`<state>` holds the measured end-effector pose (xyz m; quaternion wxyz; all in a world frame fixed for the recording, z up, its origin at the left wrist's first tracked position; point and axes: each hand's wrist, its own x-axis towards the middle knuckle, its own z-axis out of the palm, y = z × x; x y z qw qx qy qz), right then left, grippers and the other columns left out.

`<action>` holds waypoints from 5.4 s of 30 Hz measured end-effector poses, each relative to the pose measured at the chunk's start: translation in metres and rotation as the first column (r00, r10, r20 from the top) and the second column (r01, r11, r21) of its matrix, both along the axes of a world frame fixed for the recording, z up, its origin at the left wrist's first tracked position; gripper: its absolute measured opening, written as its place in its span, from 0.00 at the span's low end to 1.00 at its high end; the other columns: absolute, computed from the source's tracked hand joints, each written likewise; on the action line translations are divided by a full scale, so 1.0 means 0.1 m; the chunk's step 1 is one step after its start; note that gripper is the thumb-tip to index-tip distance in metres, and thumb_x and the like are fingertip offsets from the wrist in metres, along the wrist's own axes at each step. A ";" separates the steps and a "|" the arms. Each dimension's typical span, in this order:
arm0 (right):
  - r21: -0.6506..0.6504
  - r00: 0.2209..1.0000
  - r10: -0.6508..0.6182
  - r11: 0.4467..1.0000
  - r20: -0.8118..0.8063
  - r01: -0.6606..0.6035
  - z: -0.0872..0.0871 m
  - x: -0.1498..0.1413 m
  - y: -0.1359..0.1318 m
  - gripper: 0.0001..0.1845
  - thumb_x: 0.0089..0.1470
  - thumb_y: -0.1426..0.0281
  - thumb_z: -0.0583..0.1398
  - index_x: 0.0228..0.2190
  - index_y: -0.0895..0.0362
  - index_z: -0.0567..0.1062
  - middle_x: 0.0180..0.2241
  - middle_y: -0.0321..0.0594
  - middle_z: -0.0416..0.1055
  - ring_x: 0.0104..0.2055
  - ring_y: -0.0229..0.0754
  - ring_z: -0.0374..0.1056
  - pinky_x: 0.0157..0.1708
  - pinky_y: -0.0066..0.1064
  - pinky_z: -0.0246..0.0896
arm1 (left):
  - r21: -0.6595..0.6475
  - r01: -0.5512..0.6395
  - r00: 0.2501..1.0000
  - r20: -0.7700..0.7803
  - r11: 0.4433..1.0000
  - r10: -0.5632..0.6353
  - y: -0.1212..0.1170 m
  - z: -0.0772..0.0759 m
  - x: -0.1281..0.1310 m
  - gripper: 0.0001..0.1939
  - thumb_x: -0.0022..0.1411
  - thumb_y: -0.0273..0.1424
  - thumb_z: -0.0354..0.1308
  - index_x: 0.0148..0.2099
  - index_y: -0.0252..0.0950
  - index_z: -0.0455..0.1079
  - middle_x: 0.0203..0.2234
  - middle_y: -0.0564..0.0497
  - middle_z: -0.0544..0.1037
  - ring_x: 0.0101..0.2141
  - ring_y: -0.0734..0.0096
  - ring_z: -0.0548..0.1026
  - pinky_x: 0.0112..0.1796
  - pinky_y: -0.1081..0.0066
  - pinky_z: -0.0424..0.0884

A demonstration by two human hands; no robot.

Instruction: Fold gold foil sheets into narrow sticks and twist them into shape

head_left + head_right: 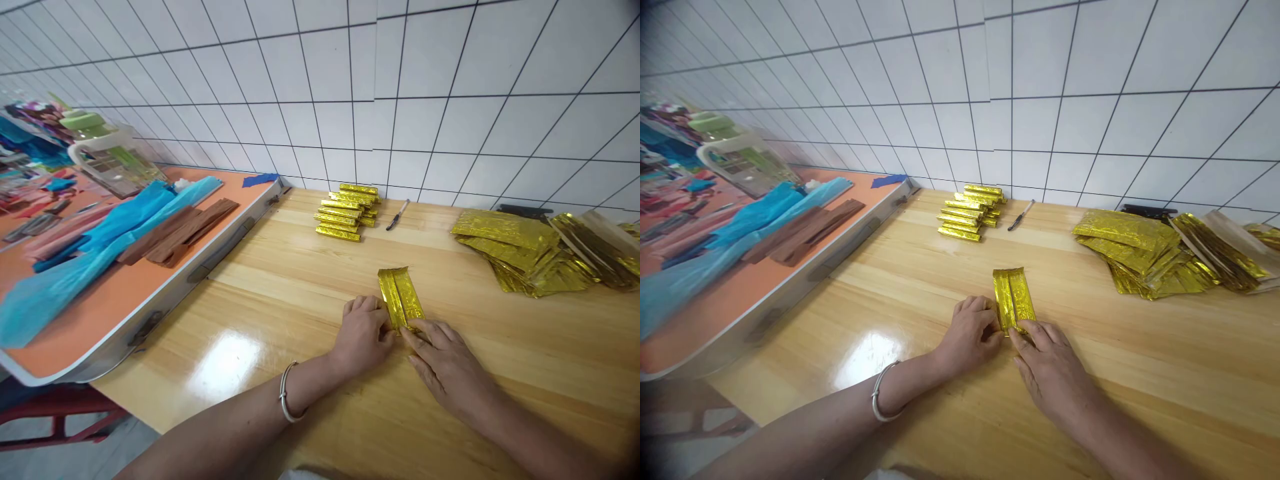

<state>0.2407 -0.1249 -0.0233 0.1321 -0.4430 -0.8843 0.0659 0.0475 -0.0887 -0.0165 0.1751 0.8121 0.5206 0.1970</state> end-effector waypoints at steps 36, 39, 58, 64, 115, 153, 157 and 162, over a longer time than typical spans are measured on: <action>-0.219 0.969 -0.060 0.976 -0.241 0.006 0.13 -0.11 0.40 0.07 0.55 0.67 0.56 0.34 0.52 0.75 0.35 0.40 0.69 0.40 0.44 0.62 0.39 0.37 0.57 | 0.039 0.268 0.955 0.124 0.963 -0.271 0.20 -0.06 -0.31 0.11 0.61 0.30 0.55 0.44 0.49 0.73 0.39 0.55 0.73 0.42 0.70 0.67 0.44 0.67 0.58; -0.224 0.963 -0.071 0.975 -0.261 0.011 0.08 -0.12 0.43 0.06 0.54 0.67 0.57 0.29 0.52 0.74 0.33 0.39 0.68 0.38 0.44 0.62 0.37 0.36 0.56 | 0.019 0.230 0.965 0.125 0.973 -0.230 0.20 -0.03 -0.27 0.08 0.59 0.34 0.58 0.42 0.47 0.73 0.40 0.55 0.73 0.41 0.69 0.67 0.45 0.67 0.58; -0.181 0.968 -0.134 0.979 -0.212 0.096 0.01 -0.15 0.42 0.02 0.50 0.69 0.58 0.28 0.53 0.72 0.32 0.39 0.68 0.37 0.44 0.60 0.36 0.36 0.54 | -0.084 0.177 0.984 0.011 0.981 -0.177 0.22 0.05 -0.22 0.14 0.51 0.37 0.62 0.41 0.46 0.68 0.38 0.53 0.67 0.42 0.65 0.64 0.43 0.65 0.58; -0.159 0.973 -0.151 0.979 -0.174 0.124 -0.01 -0.18 0.41 0.02 0.51 0.69 0.58 0.28 0.53 0.71 0.33 0.39 0.67 0.37 0.45 0.59 0.37 0.37 0.53 | -0.090 0.180 0.984 0.006 0.979 -0.181 0.22 0.05 -0.22 0.14 0.51 0.38 0.61 0.42 0.45 0.68 0.39 0.52 0.67 0.42 0.64 0.64 0.43 0.65 0.58; -0.154 0.974 -0.139 0.982 -0.178 0.112 -0.02 -0.17 0.40 0.03 0.51 0.70 0.58 0.32 0.51 0.71 0.35 0.39 0.67 0.39 0.46 0.60 0.38 0.37 0.53 | 0.093 0.379 0.892 -0.303 0.921 -0.336 -0.20 0.15 -0.15 0.09 0.65 0.28 0.46 0.45 0.36 0.65 0.38 0.48 0.71 0.39 0.65 0.65 0.40 0.63 0.59; 0.161 0.969 -0.125 0.983 0.212 0.092 0.00 0.19 -0.10 0.23 0.55 0.67 0.56 0.52 0.62 0.67 0.46 0.51 0.68 0.46 0.52 0.60 0.44 0.45 0.60 | 0.060 0.489 0.846 -0.276 0.870 -0.457 -0.16 0.08 -0.13 0.23 0.63 0.28 0.47 0.60 0.32 0.54 0.51 0.44 0.66 0.47 0.58 0.63 0.46 0.61 0.59; 0.176 0.968 -0.132 0.980 0.211 0.095 -0.01 0.18 -0.10 0.23 0.54 0.67 0.56 0.51 0.63 0.68 0.47 0.51 0.68 0.48 0.53 0.59 0.46 0.45 0.59 | 0.057 0.479 0.859 -0.235 0.876 -0.455 -0.15 0.06 -0.16 0.22 0.64 0.31 0.47 0.60 0.36 0.56 0.51 0.46 0.67 0.48 0.59 0.63 0.47 0.61 0.58; 0.196 0.979 -0.108 0.978 0.170 0.074 -0.04 0.19 -0.09 0.23 0.56 0.65 0.55 0.50 0.64 0.69 0.48 0.49 0.68 0.51 0.52 0.58 0.50 0.43 0.56 | 0.058 0.481 0.863 -0.204 0.875 -0.461 -0.14 0.07 -0.16 0.21 0.64 0.32 0.47 0.60 0.37 0.56 0.54 0.48 0.66 0.51 0.59 0.62 0.49 0.60 0.57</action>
